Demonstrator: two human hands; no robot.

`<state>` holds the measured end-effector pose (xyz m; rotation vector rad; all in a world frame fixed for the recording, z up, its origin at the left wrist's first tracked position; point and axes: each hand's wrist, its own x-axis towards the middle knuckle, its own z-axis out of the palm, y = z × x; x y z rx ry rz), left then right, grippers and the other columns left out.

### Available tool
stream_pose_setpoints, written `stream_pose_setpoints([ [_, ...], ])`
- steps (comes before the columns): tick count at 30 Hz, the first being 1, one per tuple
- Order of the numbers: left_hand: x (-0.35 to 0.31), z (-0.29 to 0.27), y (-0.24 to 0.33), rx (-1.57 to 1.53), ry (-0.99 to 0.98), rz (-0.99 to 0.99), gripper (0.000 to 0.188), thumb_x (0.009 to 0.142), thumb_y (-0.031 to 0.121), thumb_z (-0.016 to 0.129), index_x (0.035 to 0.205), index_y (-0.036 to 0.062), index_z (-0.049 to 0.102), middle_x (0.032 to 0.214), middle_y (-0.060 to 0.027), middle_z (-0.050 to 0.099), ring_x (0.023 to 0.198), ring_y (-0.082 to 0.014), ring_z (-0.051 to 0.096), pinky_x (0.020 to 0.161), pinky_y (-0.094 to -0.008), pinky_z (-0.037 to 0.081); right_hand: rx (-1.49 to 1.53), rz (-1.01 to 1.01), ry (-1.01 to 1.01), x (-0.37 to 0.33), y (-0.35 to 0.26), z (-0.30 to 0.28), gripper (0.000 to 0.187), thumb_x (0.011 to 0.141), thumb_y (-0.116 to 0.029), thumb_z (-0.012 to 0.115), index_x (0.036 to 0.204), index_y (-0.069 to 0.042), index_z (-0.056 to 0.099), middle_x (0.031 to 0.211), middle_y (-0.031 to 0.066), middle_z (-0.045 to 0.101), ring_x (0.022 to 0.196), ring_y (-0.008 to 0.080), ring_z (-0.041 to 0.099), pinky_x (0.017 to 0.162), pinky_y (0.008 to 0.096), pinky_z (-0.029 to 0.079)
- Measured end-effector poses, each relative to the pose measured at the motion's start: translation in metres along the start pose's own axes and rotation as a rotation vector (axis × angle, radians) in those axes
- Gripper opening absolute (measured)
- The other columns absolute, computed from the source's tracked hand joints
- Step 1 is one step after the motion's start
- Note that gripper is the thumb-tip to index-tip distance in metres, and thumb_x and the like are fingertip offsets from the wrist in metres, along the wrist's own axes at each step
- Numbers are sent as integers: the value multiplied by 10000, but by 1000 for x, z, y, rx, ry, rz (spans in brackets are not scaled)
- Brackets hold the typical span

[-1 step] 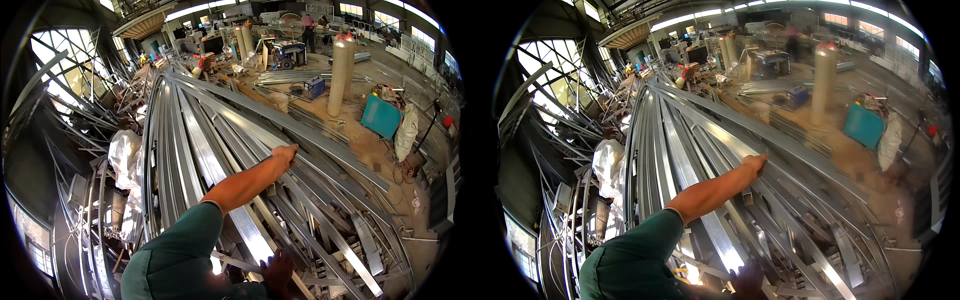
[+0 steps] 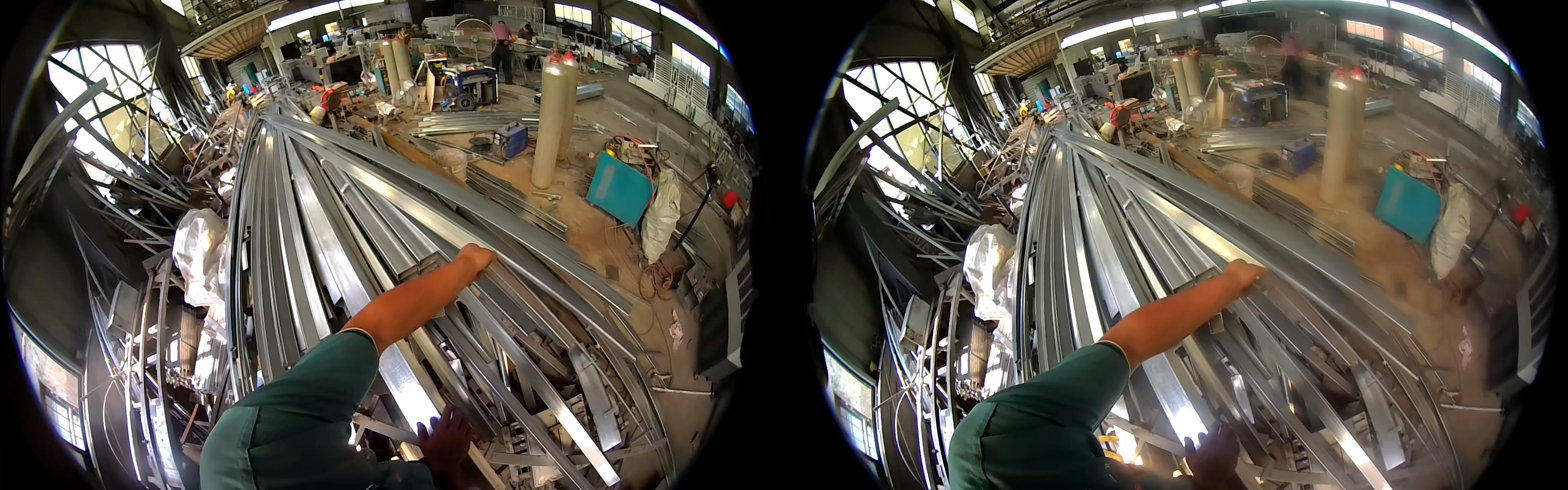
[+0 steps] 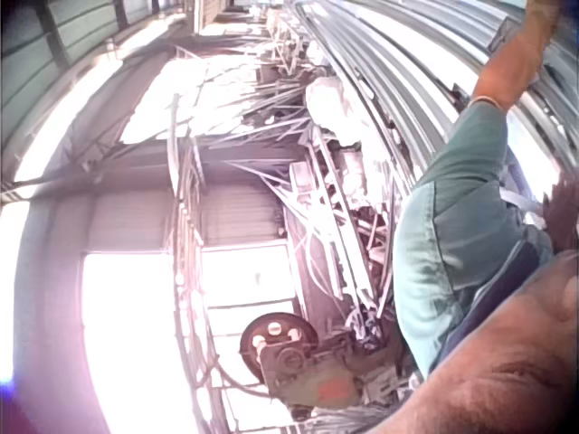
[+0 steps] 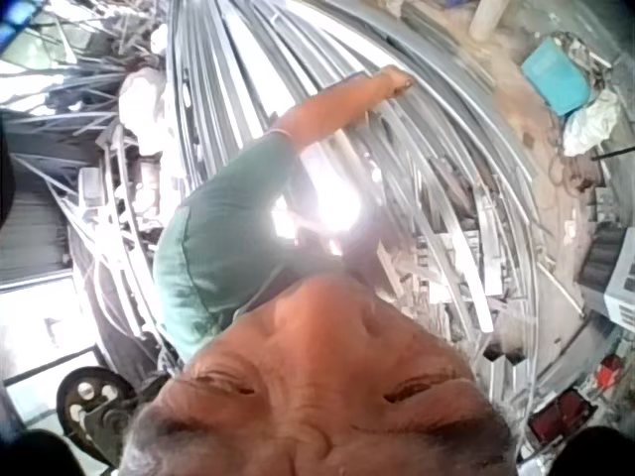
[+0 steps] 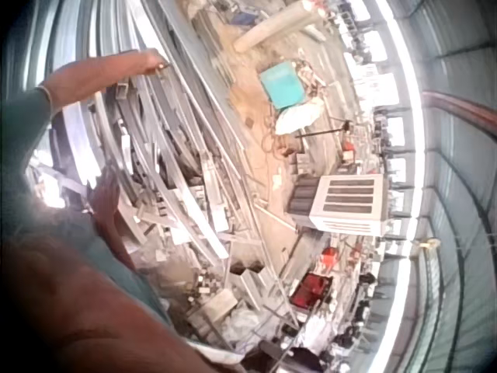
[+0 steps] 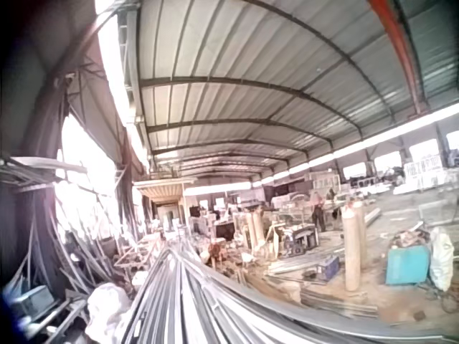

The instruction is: The person walks through a workshop, picks up a long metal bar, places it on a cutting machine, then removes it and carries it to a storage area. They use a yellow tape measure to measure the bar and other bars in the stack, then place the bar back among the others.

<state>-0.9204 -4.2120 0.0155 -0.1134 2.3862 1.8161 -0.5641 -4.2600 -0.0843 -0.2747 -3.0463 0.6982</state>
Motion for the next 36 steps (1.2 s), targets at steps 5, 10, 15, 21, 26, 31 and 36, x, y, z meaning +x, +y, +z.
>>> stream_pose_setpoints([
  [5, -89, 31, -24, 202, -703, 441, 491, 905, 248, 640, 1320, 4, 542, 1194, -196, 664, 1105, -284, 653, 936, -380, 511, -20, -71, 251, 8, 29, 26, 643, 797, -503, 662, 1185, -8, 530, 1146, 190, 569, 1064, 395, 561, 868, 496, 471],
  [10, -148, -61, -94, 417, -808, 416, 507, 903, 258, 644, 1343, 27, 544, 1229, -182, 655, 1138, -303, 641, 983, -390, 493, 75, -110, 72, 5, 37, 31, 730, 769, -467, 706, 1278, 14, 496, 1230, 215, 526, 1132, 398, 524, 928, 503, 456],
  [15, -194, -169, -196, 443, -362, 28, 449, 888, 302, 630, 1229, 11, 613, 1075, -177, 709, 988, -323, 693, 865, -413, 537, 152, -113, -5, 6, 28, 18, 722, 761, -431, 724, 1287, 7, 494, 1271, 237, 518, 1169, 431, 509, 953, 530, 447],
  [21, -244, -238, -275, 460, -265, -252, 495, 847, 315, 644, 1223, -7, 633, 1030, -187, 719, 982, -318, 695, 859, -419, 531, 291, -308, 25, 45, 34, 18, 667, 792, -303, 736, 1324, 17, 494, 1307, 261, 498, 1179, 462, 497, 1012, 537, 418],
  [26, -299, -258, -319, 369, -137, -226, 519, 825, 330, 655, 1213, -13, 652, 1074, -209, 709, 1018, -329, 680, 921, -382, 507, 224, -367, -127, 89, 3, 19, 710, 803, -309, 741, 1358, 30, 457, 1312, 252, 495, 1221, 428, 473, 1026, 522, 408],
  [31, -327, -264, -292, 228, -104, -420, 493, 853, 298, 643, 1240, -9, 637, 1184, -211, 677, 1088, -328, 658, 975, -369, 487, -27, -362, -125, 109, -26, 54, 824, 777, -355, 765, 1407, 31, 401, 1352, 257, 451, 1229, 425, 458, 1037, 492, 400],
  [36, -340, -295, -288, 228, -11, -431, 489, 875, 291, 640, 1252, -19, 618, 1138, -200, 696, 1073, -307, 667, 954, -354, 497, -158, -375, -48, 106, -40, 74, 883, 739, -354, 793, 1421, 29, 383, 1366, 251, 433, 1227, 414, 455, 1041, 478, 401],
])
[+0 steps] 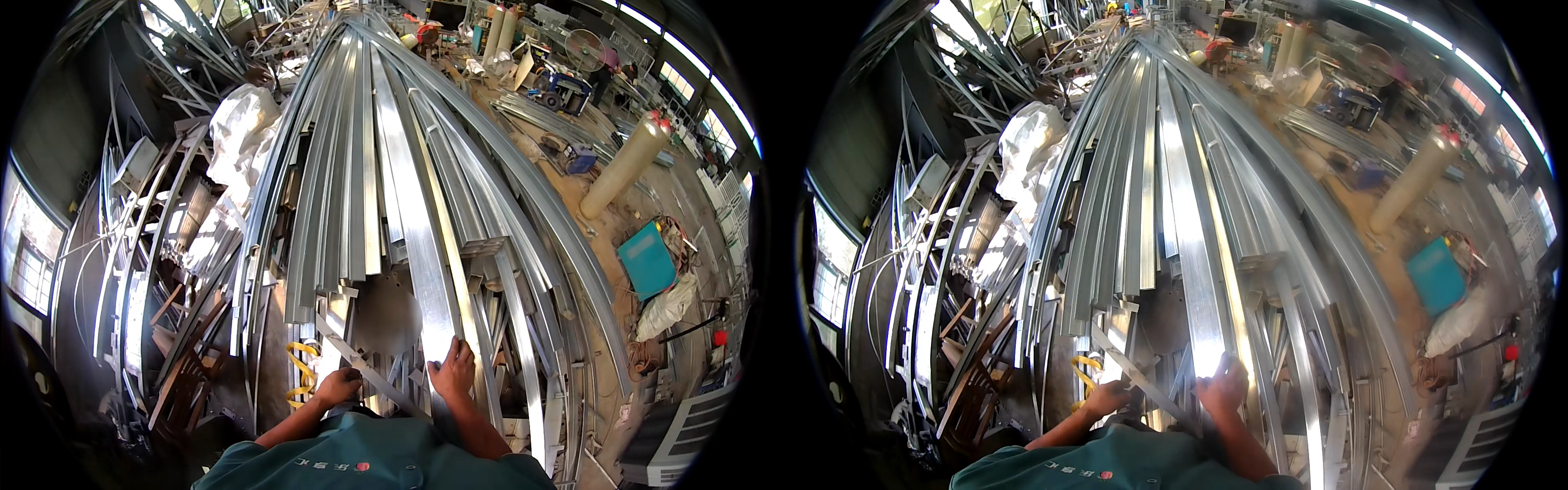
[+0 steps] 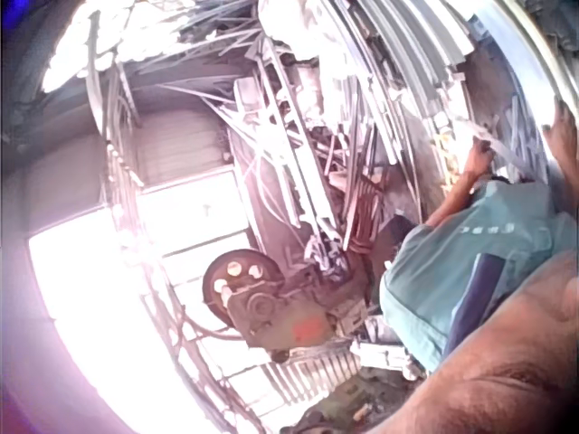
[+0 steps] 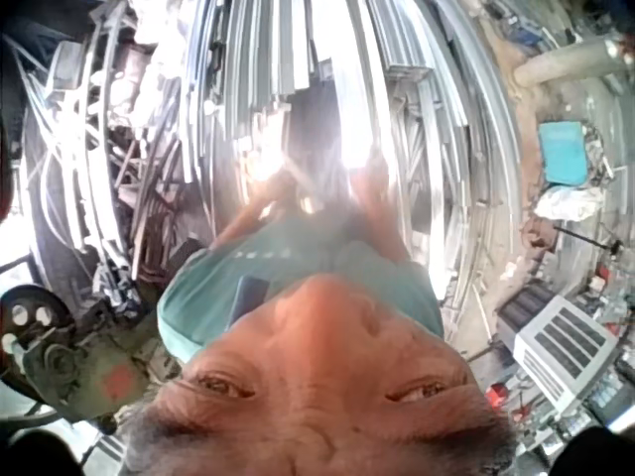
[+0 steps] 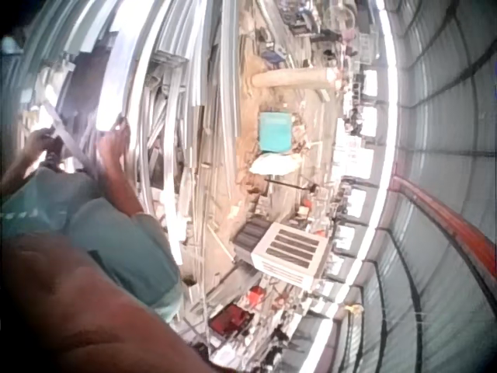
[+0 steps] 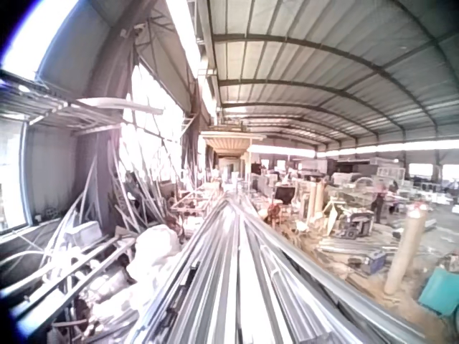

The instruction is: The person walks through a workshop, picks up a long metal bar, places it on a cutting machine, then removes it and carries it to a storage area. They use a yellow tape measure to measure the bar and other bars in the stack, then place the bar back among the others.

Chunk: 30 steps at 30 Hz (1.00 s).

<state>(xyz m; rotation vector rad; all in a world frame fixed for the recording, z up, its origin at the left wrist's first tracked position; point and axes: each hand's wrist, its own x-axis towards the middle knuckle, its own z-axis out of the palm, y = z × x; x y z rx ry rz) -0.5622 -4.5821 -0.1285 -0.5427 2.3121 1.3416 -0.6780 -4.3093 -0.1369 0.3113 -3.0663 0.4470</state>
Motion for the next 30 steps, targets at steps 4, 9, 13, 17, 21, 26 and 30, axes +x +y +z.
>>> stream_pose_setpoints([
  [4, 13, -25, -27, -199, 10, -82, 479, 872, 258, 646, 1251, -32, 612, 1075, -164, 722, 995, -245, 692, 906, -331, 515, -98, 56, -34, -1, -11, -3, 928, 721, -359, 807, 1438, 26, 362, 1365, 237, 433, 1212, 410, 466, 1031, 474, 414],
  [9, 40, -50, -74, -367, 82, -103, 464, 859, 235, 672, 1222, -49, 620, 1074, -163, 726, 999, -239, 692, 896, -319, 510, -139, 85, -3, 5, -14, 9, 925, 731, -384, 792, 1443, 19, 360, 1356, 229, 441, 1202, 400, 480, 1008, 468, 434],
  [13, 50, -66, -92, -476, 130, -105, 475, 860, 184, 669, 1256, -66, 592, 1027, -153, 726, 933, -189, 684, 862, -300, 517, -152, 114, 33, 7, -20, 8, 913, 740, -389, 783, 1444, 8, 358, 1357, 227, 446, 1197, 398, 490, 1001, 472, 443],
  [17, 53, -84, -108, -365, 157, -108, 495, 843, 266, 675, 1232, -37, 631, 1072, -186, 719, 991, -253, 693, 898, -344, 518, -114, 169, 38, 9, -35, 8, 905, 742, -379, 783, 1447, -8, 352, 1365, 227, 452, 1234, 396, 482, 1008, 469, 454],
  [21, 56, -116, -90, -338, 168, -31, 507, 860, 306, 663, 1242, -25, 622, 1105, -221, 704, 1021, -288, 694, 888, -365, 532, -146, 309, 18, 6, -41, 16, 904, 753, -357, 790, 1469, -41, 336, 1402, 214, 458, 1261, 403, 488, 1022, 472, 457],
  [26, 65, -149, -156, -599, 387, -22, 400, 913, 122, 630, 1270, -50, 578, 1091, -153, 709, 1020, -211, 675, 910, -323, 506, -178, 258, 11, 7, -30, 34, 848, 804, -335, 765, 1481, -51, 340, 1467, 227, 432, 1317, 429, 451, 1065, 500, 410],
  [30, 52, -207, -190, -842, 630, -169, 407, 894, 154, 658, 1235, -57, 591, 1021, -143, 708, 916, -182, 674, 846, -310, 520, -170, 260, 2, 13, -11, 44, 827, 842, -353, 734, 1473, 23, 353, 1421, 271, 480, 1279, 417, 504, 1072, 458, 410],
])
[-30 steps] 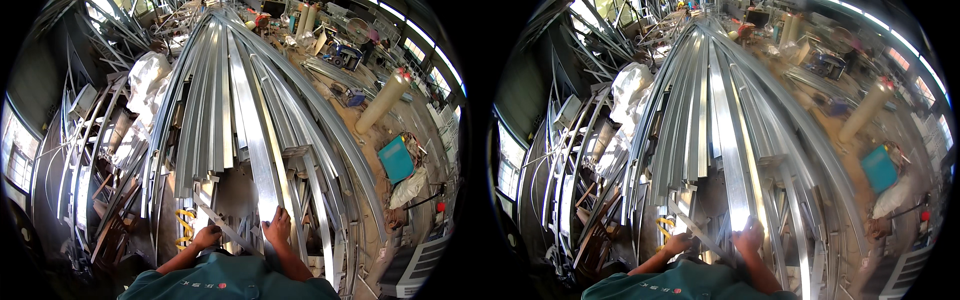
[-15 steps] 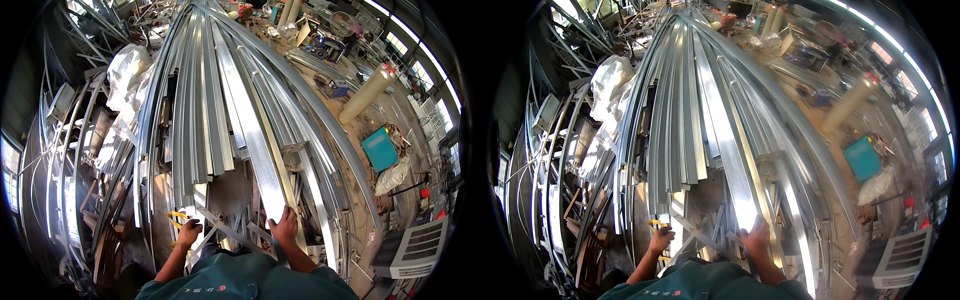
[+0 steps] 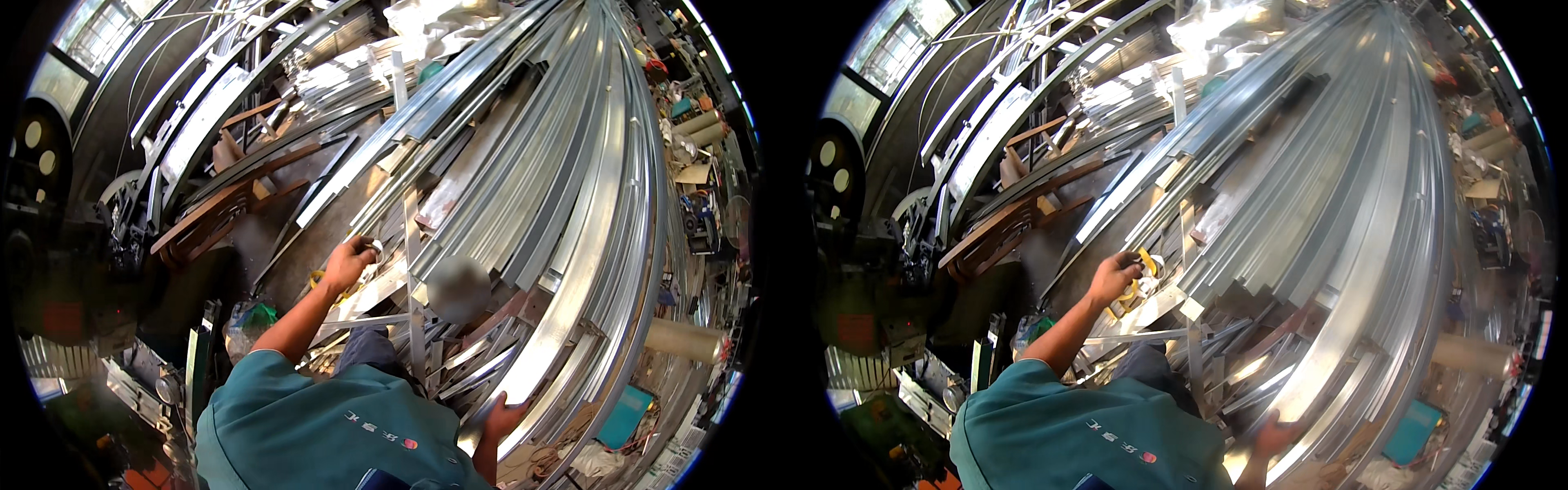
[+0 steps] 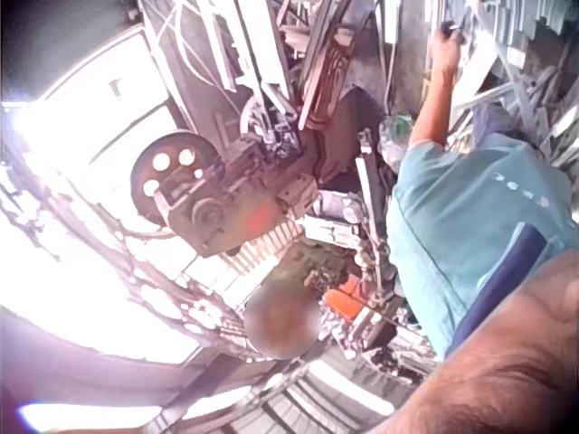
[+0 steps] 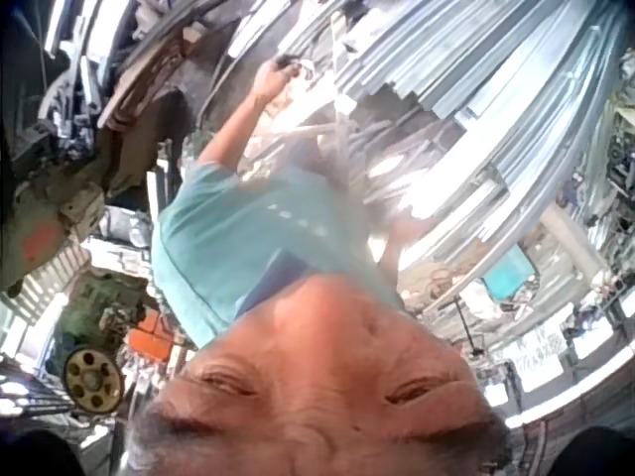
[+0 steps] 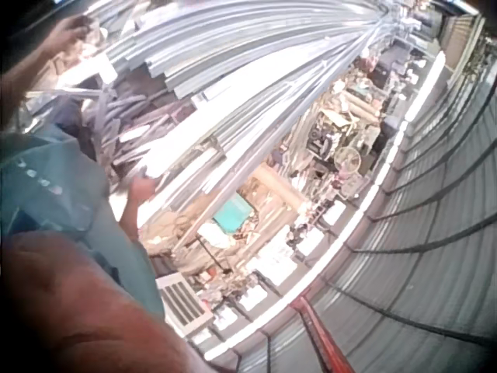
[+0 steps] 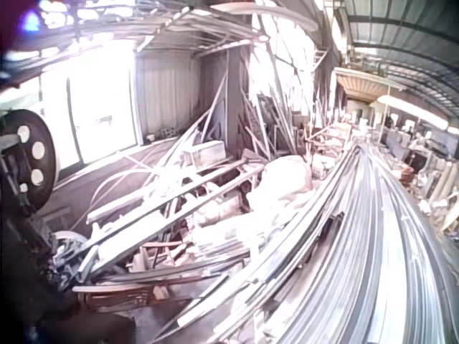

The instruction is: The person walks through a workshop, picks up a long metal bar, places it on a cutting machine, then removes it and carries it to a storage area. They use a yellow tape measure to measure the bar and other bars in the stack, then place the bar back among the others.

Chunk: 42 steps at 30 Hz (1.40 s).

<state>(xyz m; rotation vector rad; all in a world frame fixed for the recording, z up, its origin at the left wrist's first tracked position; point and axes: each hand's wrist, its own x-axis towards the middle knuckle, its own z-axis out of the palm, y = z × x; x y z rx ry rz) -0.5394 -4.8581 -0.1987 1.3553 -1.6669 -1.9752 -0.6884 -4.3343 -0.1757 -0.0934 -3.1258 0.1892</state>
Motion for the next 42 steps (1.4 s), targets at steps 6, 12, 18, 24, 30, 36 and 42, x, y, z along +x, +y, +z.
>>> stream_pose_setpoints([
  [6, 103, -86, -39, 329, 435, -86, 472, 870, 284, 634, 1262, 23, 606, 1059, -180, 717, 1008, -307, 681, 908, -373, 505, 97, 119, -49, 14, 2, 10, 848, 842, -424, 707, 1440, 74, 369, 914, 200, 657, 832, 370, 634, 777, 457, 497],
  [12, 238, -89, -75, 941, 372, 81, 692, 799, 357, 710, 1341, 12, 451, 1230, -226, 614, 1096, -432, 595, 967, -472, 481, 113, 116, -92, 20, 4, 13, 824, 812, -356, 723, 1427, 69, 375, 890, 171, 629, 770, 304, 616, 704, 430, 493],
  [18, 328, -61, -93, 1108, 309, -118, 446, 842, 175, 642, 1233, 31, 483, 1240, -215, 583, 1167, -344, 590, 920, -464, 528, 45, 172, -82, 25, 13, 15, 887, 781, -350, 754, 1419, 115, 350, 738, 93, 610, 660, 246, 599, 628, 394, 489],
  [24, 335, -65, -76, 1230, 257, -72, 233, 925, 133, 498, 1136, 34, 502, 1127, -219, 647, 987, -353, 692, 825, -444, 568, 78, 174, -39, 21, 12, 18, 867, 765, -356, 770, 1390, 111, 392, 737, 92, 617, 667, 237, 608, 633, 383, 493],
  [30, 299, -93, -10, 1182, 135, 137, 246, 913, 153, 436, 1062, -27, 511, 907, -278, 683, 907, -402, 692, 762, -478, 551, 116, 184, -73, 21, 25, 21, 781, 778, -356, 771, 1339, 87, 457, 787, 113, 627, 707, 258, 616, 662, 393, 498],
  [36, 215, -46, 85, 1037, 69, 328, 395, 740, 234, 668, 928, -89, 540, 859, -284, 645, 902, -461, 654, 792, -505, 513, 131, 62, -39, 13, -15, -14, 751, 761, -354, 782, 1310, 55, 473, 1132, 259, 624, 1006, 431, 626, 859, 502, 493],
  [42, 129, 39, 162, 755, -97, 182, 566, 649, 298, 768, 1000, -108, 589, 940, -256, 676, 853, -340, 677, 755, -401, 522, 89, 86, 72, 13, -8, -5, 726, 747, -353, 783, 1282, 37, 486, 1174, 259, 602, 1043, 453, 603, 900, 499, 497],
])
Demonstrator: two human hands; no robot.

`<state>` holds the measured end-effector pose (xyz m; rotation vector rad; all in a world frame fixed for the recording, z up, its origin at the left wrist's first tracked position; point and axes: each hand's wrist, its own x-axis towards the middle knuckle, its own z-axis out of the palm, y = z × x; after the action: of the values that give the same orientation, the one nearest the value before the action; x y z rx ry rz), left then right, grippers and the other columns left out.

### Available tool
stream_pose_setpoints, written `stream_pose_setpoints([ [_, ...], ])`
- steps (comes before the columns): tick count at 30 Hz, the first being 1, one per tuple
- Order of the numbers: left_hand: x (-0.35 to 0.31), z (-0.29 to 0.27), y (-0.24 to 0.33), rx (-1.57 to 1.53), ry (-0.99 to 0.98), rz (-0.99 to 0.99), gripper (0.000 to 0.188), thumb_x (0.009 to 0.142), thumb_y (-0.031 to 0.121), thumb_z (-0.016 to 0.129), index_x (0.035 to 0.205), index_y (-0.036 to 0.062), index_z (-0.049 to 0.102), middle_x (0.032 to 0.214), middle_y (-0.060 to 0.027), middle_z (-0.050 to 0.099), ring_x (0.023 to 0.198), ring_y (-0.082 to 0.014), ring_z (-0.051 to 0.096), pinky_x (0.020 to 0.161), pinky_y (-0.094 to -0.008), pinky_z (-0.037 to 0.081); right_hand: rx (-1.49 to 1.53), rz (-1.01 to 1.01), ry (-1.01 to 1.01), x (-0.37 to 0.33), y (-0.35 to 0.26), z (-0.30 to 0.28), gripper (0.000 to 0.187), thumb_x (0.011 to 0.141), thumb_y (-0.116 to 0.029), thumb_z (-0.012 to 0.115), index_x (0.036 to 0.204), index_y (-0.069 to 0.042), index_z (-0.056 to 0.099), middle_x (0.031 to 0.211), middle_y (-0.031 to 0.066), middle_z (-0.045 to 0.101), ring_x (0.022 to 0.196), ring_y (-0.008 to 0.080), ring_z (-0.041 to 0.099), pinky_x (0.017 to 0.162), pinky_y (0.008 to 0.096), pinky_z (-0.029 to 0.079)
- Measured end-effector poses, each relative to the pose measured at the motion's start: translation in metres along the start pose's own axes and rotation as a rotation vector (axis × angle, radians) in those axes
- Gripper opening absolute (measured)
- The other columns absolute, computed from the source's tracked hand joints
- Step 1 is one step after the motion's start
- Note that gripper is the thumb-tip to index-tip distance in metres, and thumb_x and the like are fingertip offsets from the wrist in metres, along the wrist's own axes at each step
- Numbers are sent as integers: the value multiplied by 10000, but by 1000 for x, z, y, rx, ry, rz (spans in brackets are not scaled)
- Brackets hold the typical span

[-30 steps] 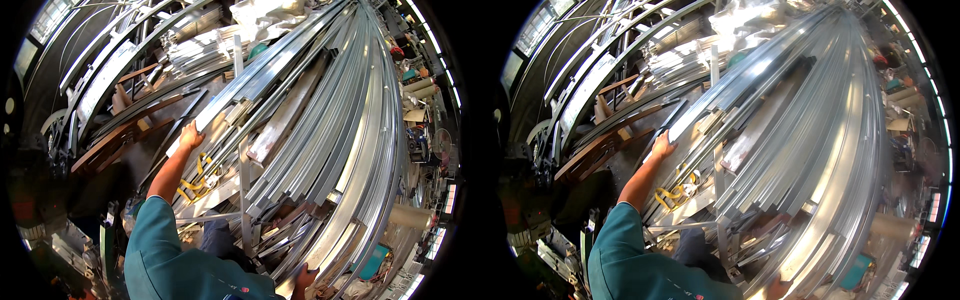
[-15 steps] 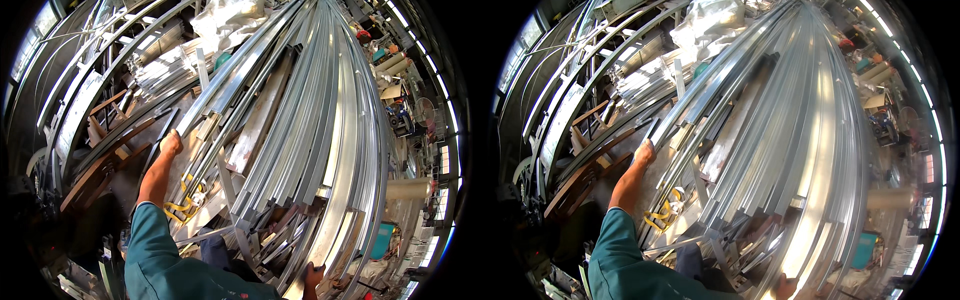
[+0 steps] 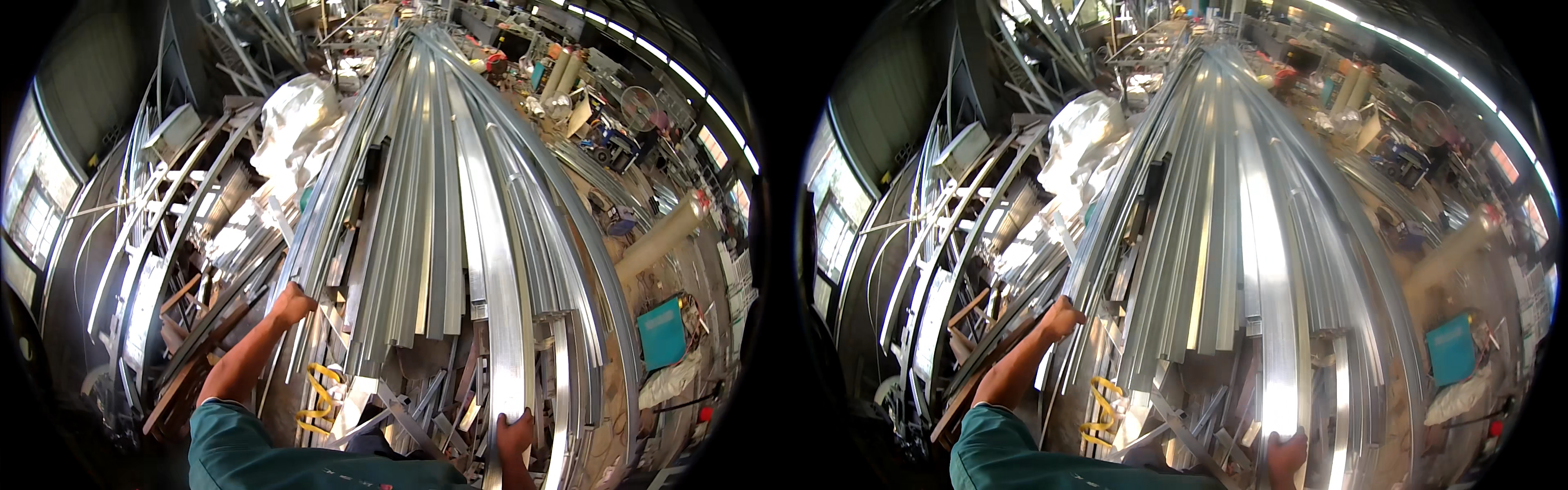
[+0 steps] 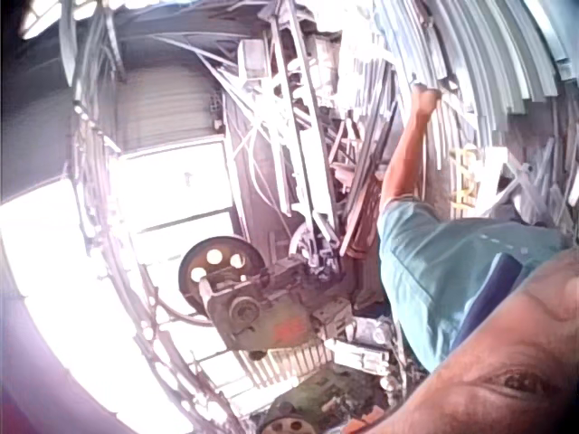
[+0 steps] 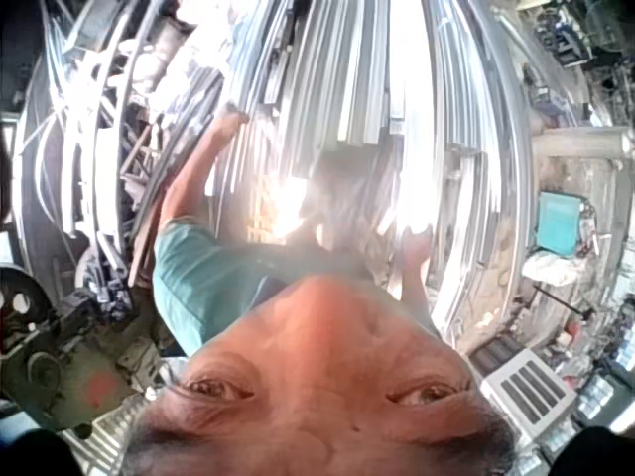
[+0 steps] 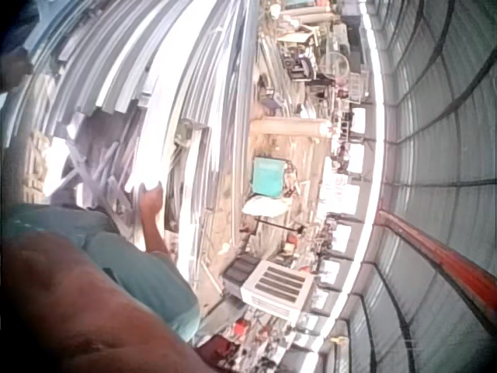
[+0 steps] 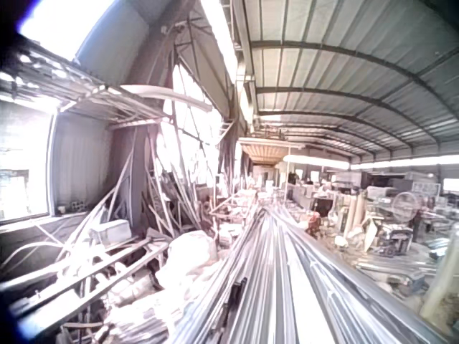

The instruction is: The person walks through a workshop, picks up a long metal bar, places it on a cutting machine, then removes it and carries it to a storage area. They use a yellow tape measure to measure the bar and other bars in the stack, then place the bar back among the others.

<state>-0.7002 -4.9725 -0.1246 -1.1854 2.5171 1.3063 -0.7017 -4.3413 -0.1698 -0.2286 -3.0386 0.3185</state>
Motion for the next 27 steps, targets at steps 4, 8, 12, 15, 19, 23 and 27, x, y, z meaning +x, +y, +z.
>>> stream_pose_setpoints([
  [4, -64, 22, 130, -124, -34, 211, 312, 699, 197, 710, 609, -89, 623, 534, -123, 564, 477, -221, 544, 488, -373, 428, 6, 59, -61, 2, -6, -14, 712, 736, -349, 768, 1265, 39, 492, 1117, 234, 618, 990, 409, 631, 863, 484, 515],
  [8, -97, 55, 213, -317, -167, 221, 280, 758, 152, 683, 588, -57, 604, 502, -84, 524, 416, -171, 481, 424, -360, 345, -27, -18, 31, -2, 0, -11, 613, 745, -369, 713, 1147, 54, 525, 1015, 225, 612, 888, 394, 632, 783, 479, 523],
  [12, -161, 150, 326, -356, -134, 273, 353, 779, 249, 705, 801, -94, 628, 669, -137, 603, 544, -216, 569, 483, -400, 430, -34, -8, 128, -1, 5, -15, 549, 739, -408, 707, 1051, 13, 542, 956, 192, 611, 854, 361, 634, 747, 462, 522],
  [15, -241, 238, 383, -289, -307, 250, 435, 812, 260, 730, 964, -97, 535, 720, -96, 553, 570, -159, 509, 456, -339, 401, 112, 1, 182, 1, 12, -3, 537, 790, -448, 682, 1092, -13, 596, 981, 197, 633, 899, 378, 641, 759, 476, 520],
  [19, -308, 353, 341, -130, -333, 232, 791, 758, 398, 736, 1167, -165, 360, 1015, -280, 638, 873, -353, 667, 756, -402, 540, 1590, 491, -189, 56, 106, 76, 561, 977, -507, 467, 1226, -19, 588, 1100, 145, 661, 946, 288, 630, 818, 416, 498],
  [23, -369, 405, 267, -26, -367, 227, 959, 747, 440, 758, 1249, -175, 219, 1142, -334, 616, 1074, -422, 644, 914, -427, 514, 1307, 53, -400, 86, 102, -105, 670, 937, -551, 553, 1337, -15, 531, 1123, 149, 663, 969, 277, 636, 877, 353, 480],
  [27, -455, 450, 243, 696, -482, 619, 631, 819, 369, 728, 1145, -115, 488, 1070, -251, 677, 973, -391, 675, 837, -456, 521, 344, -432, -396, 103, 17, -134, 837, 860, -435, 690, 1444, 66, 361, 1232, 303, 590, 1138, 386, 625, 930, 426, 520],
])
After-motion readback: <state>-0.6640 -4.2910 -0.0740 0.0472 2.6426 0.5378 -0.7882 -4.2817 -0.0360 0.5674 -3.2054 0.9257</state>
